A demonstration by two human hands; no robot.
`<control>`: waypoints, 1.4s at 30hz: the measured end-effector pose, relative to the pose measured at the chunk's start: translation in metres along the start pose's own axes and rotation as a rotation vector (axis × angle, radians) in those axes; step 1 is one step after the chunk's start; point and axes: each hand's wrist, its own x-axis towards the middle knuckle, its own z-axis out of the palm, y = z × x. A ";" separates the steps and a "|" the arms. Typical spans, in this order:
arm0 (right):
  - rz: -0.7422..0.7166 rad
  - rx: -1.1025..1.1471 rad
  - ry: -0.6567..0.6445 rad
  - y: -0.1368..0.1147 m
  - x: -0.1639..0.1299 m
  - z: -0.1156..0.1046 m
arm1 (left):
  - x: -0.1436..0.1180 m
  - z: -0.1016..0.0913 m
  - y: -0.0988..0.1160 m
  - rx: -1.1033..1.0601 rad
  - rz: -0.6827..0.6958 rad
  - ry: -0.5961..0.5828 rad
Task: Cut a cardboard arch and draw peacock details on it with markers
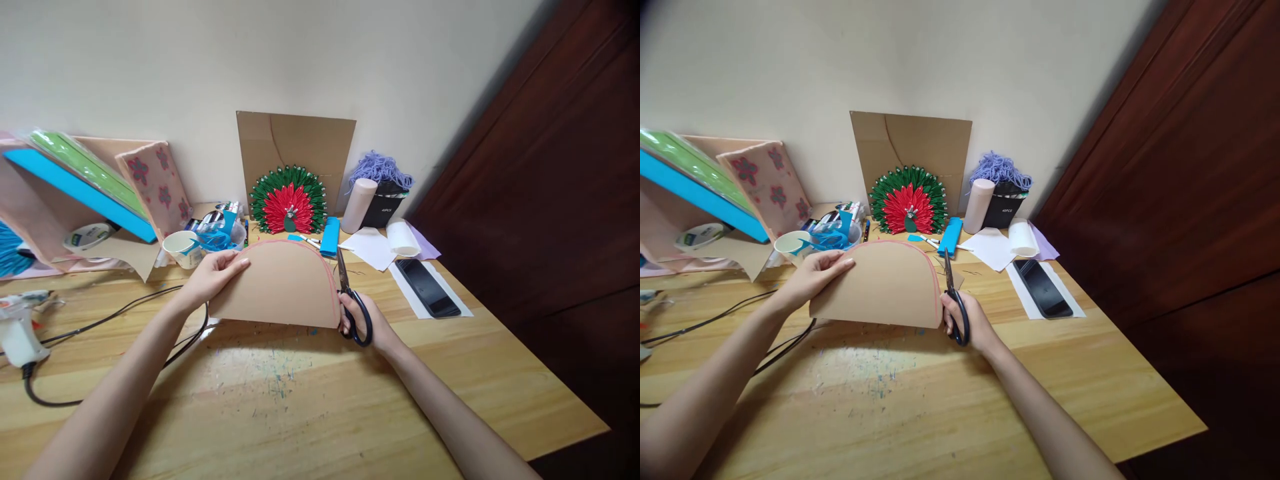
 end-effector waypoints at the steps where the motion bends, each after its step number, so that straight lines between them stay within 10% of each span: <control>1: -0.004 -0.002 0.017 -0.002 0.001 -0.002 | 0.001 0.001 -0.002 -0.010 -0.001 -0.003; 19: -0.082 0.346 0.284 0.015 0.021 -0.032 | 0.008 0.028 -0.030 -0.300 -0.063 -0.051; 31: 0.233 0.535 -0.334 0.010 0.011 -0.019 | 0.008 0.020 -0.024 -0.339 -0.107 0.056; 42: 0.138 0.320 -0.240 0.023 0.008 -0.016 | 0.007 0.020 -0.023 -0.263 -0.077 0.076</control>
